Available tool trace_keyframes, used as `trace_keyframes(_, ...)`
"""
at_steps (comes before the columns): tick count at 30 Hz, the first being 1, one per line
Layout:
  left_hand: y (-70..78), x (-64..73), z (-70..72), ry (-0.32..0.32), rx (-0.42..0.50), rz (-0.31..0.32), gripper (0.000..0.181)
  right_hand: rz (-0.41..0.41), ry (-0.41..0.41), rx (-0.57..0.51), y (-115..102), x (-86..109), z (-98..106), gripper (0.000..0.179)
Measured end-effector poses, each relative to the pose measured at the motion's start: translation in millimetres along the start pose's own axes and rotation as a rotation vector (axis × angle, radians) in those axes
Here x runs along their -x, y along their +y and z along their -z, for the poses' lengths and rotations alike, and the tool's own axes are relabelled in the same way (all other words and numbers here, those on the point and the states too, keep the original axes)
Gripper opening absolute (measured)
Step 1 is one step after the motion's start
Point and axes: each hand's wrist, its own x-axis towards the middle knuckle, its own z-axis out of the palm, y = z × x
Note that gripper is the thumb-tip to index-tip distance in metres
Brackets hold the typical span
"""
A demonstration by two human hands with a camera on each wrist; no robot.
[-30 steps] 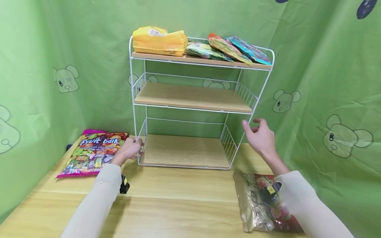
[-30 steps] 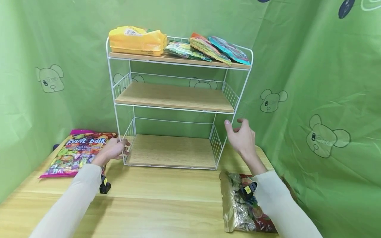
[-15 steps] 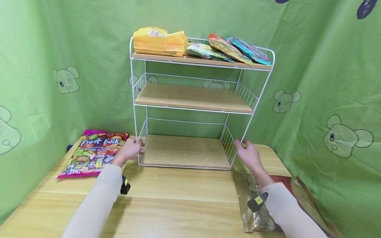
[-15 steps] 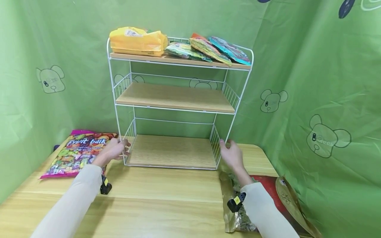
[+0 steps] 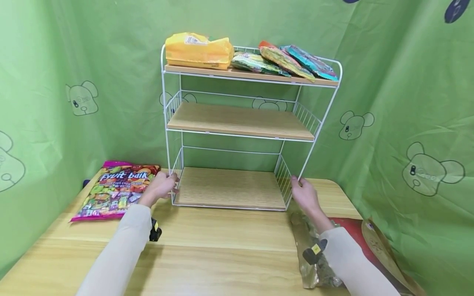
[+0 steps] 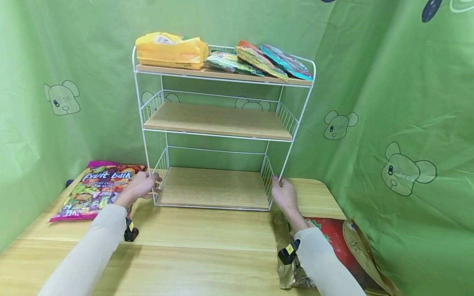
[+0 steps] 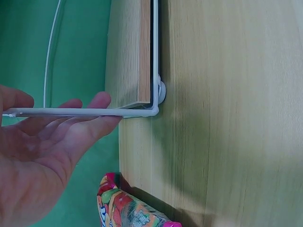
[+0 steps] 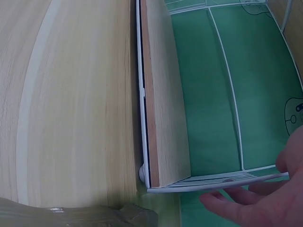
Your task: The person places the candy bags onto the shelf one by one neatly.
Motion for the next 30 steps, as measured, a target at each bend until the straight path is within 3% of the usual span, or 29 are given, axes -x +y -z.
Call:
trace_keyframes(10, -0.2, 1.3, -0.4, -0.013, 0.006, 0.002, 0.049, -0.001, 0.005, -0.003, 4.6, -4.2, -2.1, 0.049)
trace_keyframes(19, -0.4, 3.4, -0.3, -0.043, -0.012, -0.003, 0.057, -0.002, -0.004, -0.030, 0.4, -5.3, -0.8, 0.051)
trace_keyframes(24, 4.2, 4.7, 0.4, -0.077, 0.027, 0.003, 0.062, -0.006, -0.015, -0.029, -0.7, -5.4, -0.8, 0.051)
trace_keyframes(26, 8.5, 5.4, -0.1, -0.069, 0.004, 0.006, 0.058, -0.009, -0.011, -0.024, -1.2, -5.2, -0.8, 0.051)
trace_keyframes(30, 17.2, 6.2, -1.4, 0.017, -0.134, -0.028, 0.045, -0.009, -0.012, -0.015, -0.8, -4.8, -0.6, 0.050)
